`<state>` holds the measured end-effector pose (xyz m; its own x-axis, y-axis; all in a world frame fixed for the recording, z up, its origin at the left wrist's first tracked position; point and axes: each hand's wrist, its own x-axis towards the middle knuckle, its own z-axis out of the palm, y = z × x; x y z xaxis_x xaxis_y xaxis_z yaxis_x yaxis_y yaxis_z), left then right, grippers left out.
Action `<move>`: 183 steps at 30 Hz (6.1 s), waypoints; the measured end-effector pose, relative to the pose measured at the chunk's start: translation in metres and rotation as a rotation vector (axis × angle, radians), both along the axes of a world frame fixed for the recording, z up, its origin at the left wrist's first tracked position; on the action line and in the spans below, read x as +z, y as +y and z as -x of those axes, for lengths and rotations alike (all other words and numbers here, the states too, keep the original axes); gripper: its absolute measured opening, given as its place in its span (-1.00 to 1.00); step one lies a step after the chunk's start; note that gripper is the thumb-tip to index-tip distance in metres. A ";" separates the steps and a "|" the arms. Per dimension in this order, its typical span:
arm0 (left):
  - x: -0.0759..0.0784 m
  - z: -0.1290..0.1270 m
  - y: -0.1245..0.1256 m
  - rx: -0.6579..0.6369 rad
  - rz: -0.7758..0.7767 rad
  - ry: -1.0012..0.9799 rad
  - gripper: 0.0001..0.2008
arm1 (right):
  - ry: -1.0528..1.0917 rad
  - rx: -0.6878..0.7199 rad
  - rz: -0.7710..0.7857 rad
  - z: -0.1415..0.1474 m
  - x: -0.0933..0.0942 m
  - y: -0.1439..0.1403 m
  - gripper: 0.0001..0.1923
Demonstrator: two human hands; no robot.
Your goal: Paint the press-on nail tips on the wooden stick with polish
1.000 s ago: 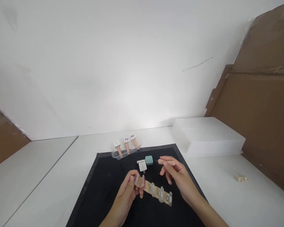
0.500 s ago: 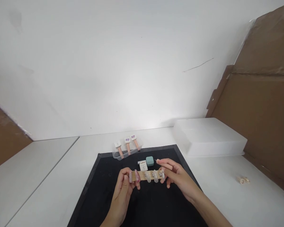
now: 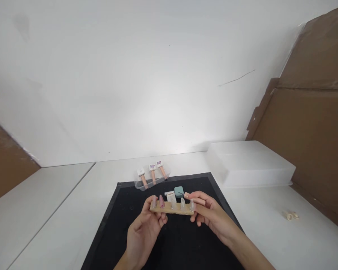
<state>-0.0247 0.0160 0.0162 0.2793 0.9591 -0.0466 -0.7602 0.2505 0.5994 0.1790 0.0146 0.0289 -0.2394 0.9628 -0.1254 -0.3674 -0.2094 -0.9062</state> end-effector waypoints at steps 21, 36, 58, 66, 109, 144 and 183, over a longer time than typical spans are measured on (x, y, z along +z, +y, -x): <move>-0.003 -0.011 -0.006 -0.137 -0.026 0.335 -0.82 | -0.023 0.051 -0.018 0.001 -0.005 0.001 -0.72; -0.010 -0.008 -0.010 -0.205 -0.072 0.649 -0.66 | 0.143 -0.013 -0.173 -0.008 -0.003 -0.004 -0.79; -0.003 -0.013 -0.014 -0.301 0.172 0.367 -0.72 | 0.145 0.165 -0.197 -0.003 0.000 -0.008 -0.81; -0.002 -0.012 -0.013 -0.358 0.202 0.357 -0.70 | 0.074 0.090 -0.234 0.001 -0.005 -0.009 -0.75; 0.001 -0.015 -0.018 -0.383 -0.106 0.699 -0.63 | 0.106 0.037 -0.289 -0.004 0.000 -0.008 -0.80; -0.014 -0.021 -0.016 -0.445 -0.289 0.815 -0.59 | -0.484 0.035 -0.579 -0.006 0.009 -0.013 -0.77; -0.025 -0.018 -0.016 -0.406 -0.243 0.859 -0.53 | -0.426 -0.065 -0.507 -0.007 0.004 -0.010 -0.80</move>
<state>-0.0070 0.0004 -0.0090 0.5539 0.8077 -0.2020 0.0754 0.1929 0.9783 0.1864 0.0041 0.0330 -0.2088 0.9383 0.2756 0.0471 0.2911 -0.9555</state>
